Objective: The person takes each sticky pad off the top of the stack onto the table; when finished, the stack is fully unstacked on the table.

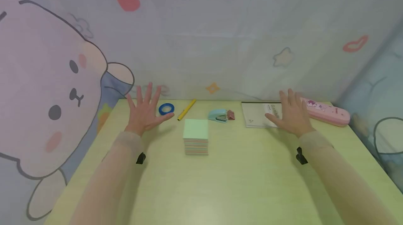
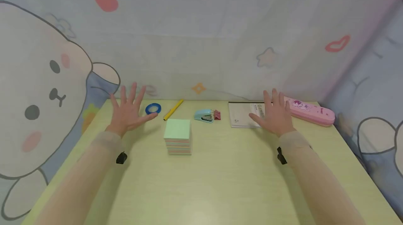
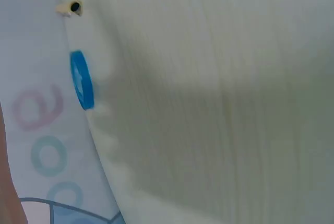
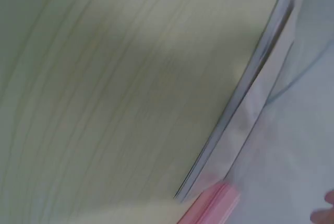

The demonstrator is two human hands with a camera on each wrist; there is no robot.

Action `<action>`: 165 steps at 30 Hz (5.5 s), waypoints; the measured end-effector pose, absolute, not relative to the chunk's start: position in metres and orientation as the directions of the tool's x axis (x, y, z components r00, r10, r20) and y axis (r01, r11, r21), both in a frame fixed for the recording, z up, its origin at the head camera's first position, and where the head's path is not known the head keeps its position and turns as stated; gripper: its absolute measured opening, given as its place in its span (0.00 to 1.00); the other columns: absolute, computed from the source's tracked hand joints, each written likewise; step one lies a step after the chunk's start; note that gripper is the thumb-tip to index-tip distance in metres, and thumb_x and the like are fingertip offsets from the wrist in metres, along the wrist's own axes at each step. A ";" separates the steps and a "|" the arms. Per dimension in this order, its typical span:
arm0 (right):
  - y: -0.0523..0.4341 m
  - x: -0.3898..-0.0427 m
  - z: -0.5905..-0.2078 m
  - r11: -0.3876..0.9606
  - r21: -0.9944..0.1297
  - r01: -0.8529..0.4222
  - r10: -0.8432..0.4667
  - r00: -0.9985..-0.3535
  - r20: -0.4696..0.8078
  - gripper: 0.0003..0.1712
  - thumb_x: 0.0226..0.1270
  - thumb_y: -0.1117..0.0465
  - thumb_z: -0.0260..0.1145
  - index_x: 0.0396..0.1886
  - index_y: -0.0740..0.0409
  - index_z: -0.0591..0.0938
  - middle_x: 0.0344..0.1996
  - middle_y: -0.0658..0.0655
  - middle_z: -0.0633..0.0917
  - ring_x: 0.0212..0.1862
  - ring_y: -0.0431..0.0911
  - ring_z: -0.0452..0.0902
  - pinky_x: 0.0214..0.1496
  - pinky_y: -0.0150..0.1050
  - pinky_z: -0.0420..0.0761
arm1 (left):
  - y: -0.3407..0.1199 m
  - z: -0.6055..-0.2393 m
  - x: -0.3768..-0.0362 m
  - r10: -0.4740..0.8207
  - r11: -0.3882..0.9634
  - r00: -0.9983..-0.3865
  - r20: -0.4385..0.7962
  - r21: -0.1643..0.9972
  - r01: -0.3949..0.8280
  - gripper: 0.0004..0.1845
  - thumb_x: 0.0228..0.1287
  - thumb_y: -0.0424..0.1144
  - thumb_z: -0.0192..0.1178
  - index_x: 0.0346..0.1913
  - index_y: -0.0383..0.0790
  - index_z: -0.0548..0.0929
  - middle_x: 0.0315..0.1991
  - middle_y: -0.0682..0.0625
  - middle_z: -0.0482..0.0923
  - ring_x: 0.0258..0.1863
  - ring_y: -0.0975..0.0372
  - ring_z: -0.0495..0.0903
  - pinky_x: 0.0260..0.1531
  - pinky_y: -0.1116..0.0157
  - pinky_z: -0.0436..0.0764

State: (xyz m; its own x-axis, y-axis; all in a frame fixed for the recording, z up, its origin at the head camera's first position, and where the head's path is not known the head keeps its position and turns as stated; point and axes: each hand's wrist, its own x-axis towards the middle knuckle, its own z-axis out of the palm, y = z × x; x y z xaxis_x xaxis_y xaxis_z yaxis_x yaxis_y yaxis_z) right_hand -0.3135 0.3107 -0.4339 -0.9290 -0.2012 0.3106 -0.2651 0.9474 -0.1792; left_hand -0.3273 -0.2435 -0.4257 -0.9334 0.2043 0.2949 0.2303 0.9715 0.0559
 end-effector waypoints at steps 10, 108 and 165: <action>0.206 -0.281 -0.416 0.668 -0.503 -0.548 -0.477 -0.834 0.275 0.46 0.75 0.43 0.67 0.81 0.65 0.63 0.78 0.66 0.66 0.78 0.62 0.61 0.78 0.65 0.63 | -0.196 -0.421 -0.273 0.375 0.524 -0.908 0.186 0.766 0.373 0.46 0.74 0.58 0.63 0.85 0.49 0.54 0.84 0.44 0.53 0.80 0.44 0.60 0.75 0.38 0.65; 0.114 -0.256 -0.413 0.528 -0.543 -0.653 -0.679 -0.709 0.191 0.55 0.67 0.38 0.74 0.82 0.59 0.61 0.80 0.57 0.65 0.81 0.52 0.58 0.80 0.54 0.67 | -0.161 -0.455 -0.252 0.485 0.253 -0.865 0.126 0.927 0.277 0.39 0.69 0.40 0.72 0.80 0.52 0.67 0.74 0.50 0.69 0.71 0.46 0.72 0.67 0.47 0.79; 0.240 -0.257 -0.470 0.685 -0.459 -0.565 -0.593 -0.799 0.099 0.45 0.56 0.53 0.81 0.71 0.63 0.76 0.71 0.69 0.75 0.75 0.68 0.66 0.77 0.66 0.65 | -0.159 -0.463 -0.251 0.480 0.226 -0.874 0.069 0.953 0.200 0.41 0.67 0.38 0.73 0.80 0.50 0.66 0.72 0.46 0.72 0.74 0.48 0.69 0.69 0.46 0.77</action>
State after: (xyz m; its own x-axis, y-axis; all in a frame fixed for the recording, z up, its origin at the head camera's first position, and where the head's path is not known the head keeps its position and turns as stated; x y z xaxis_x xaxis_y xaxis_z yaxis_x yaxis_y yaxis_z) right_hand -0.2572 0.2400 -0.4701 -0.7991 -0.5930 0.0991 -0.5653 0.6851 -0.4594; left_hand -0.2510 -0.1588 -0.4625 -0.8745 0.4801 0.0694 0.1997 0.2258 0.9535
